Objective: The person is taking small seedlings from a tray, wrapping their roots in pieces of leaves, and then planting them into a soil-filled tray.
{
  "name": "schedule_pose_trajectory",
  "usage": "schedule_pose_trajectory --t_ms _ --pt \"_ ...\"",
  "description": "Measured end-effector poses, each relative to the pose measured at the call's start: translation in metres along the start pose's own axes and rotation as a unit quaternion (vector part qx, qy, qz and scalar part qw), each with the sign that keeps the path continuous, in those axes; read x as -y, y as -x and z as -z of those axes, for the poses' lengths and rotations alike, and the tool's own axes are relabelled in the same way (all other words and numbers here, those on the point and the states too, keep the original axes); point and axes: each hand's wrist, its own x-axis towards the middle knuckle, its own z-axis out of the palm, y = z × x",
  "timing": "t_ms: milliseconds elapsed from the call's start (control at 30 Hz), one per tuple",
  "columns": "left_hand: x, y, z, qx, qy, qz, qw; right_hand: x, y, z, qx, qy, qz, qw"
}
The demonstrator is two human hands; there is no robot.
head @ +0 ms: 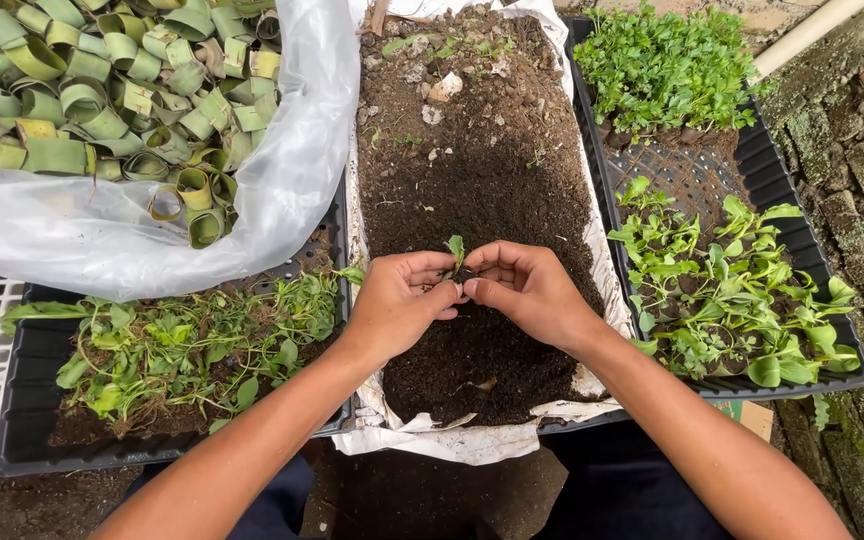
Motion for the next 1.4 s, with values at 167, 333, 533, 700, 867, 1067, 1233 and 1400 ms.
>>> schedule_pose_trajectory --t_ms 167,333,533,700,867,1067,1233,1400 --pt "0.004 -0.002 0.001 -0.017 -0.003 -0.008 1.0 -0.001 0.0 -0.004 -0.014 -0.007 0.009 1.0" --pt "-0.002 -0.001 0.003 -0.006 -0.014 0.009 1.0 -0.004 -0.003 -0.004 -0.021 -0.002 0.003 1.0" --pt "-0.021 0.004 0.009 0.014 -0.021 0.028 0.999 0.013 -0.004 -0.004 -0.006 0.034 0.016 0.999" --pt "-0.024 -0.001 0.027 -0.032 0.005 0.01 0.999 0.064 0.002 0.014 0.048 0.36 -0.016 0.932" --pt "-0.019 0.001 0.027 -0.038 0.0 0.008 0.999 0.067 0.007 -0.001 0.134 0.497 -0.13 0.848" --pt "-0.014 0.0 0.024 -0.028 -0.022 0.021 0.999 0.074 0.009 -0.005 0.21 0.509 -0.087 0.83" --pt "-0.007 -0.001 0.026 0.003 -0.031 -0.001 1.0 0.107 0.019 0.002 0.065 0.373 -0.05 0.924" --pt "0.007 -0.005 0.014 0.023 -0.023 -0.007 0.999 0.098 0.013 -0.006 -0.004 0.307 0.101 0.946"
